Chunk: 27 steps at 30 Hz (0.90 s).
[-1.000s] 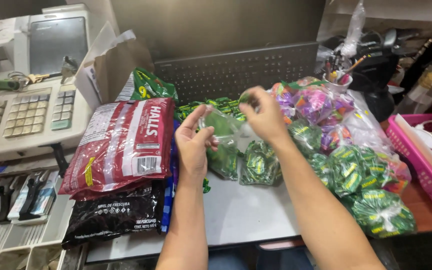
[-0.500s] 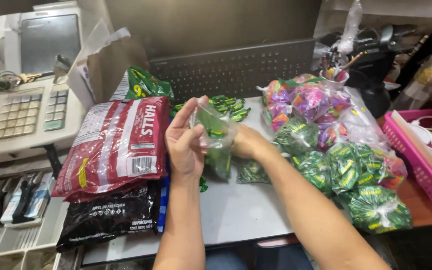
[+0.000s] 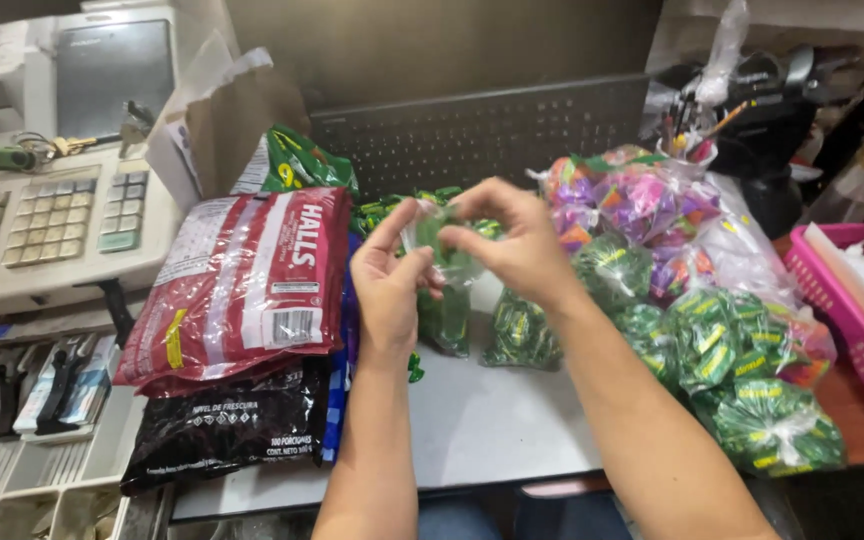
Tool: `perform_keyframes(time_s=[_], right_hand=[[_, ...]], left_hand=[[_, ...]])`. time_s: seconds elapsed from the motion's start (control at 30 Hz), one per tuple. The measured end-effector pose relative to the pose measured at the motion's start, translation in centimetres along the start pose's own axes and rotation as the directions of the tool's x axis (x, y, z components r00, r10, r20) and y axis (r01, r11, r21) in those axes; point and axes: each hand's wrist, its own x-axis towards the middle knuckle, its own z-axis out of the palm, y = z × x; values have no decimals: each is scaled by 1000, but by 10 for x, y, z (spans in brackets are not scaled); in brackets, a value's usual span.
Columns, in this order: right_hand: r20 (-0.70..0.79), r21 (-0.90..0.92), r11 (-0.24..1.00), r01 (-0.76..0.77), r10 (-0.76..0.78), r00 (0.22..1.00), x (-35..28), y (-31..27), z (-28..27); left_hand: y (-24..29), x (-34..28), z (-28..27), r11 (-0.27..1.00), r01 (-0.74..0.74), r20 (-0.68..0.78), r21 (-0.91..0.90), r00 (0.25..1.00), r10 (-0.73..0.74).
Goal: Portioning out loose candies from a pile into small individual plastic bags at a store counter.
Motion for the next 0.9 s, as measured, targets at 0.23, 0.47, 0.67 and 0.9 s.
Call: perform_keyframes(time_s=[0.23,0.47,0.67,0.9], right_hand=[[-135,-32,980,-194,188,973,4,25,-12],[744,-358,889,287,86,663,-36,30,53],[727,-504,786,357,163,667,-33,91,47],[422,-552,822,142,129,898,-17,107,6]], left_hand=[[68,-14,33,980,-197,-58,15,979,198],[163,-34,65,771,-621,72,139,783,617],[160,-43,65,799,-563,67,212,824,562],[96,-23,69,984,-140,-44,111,988,146]])
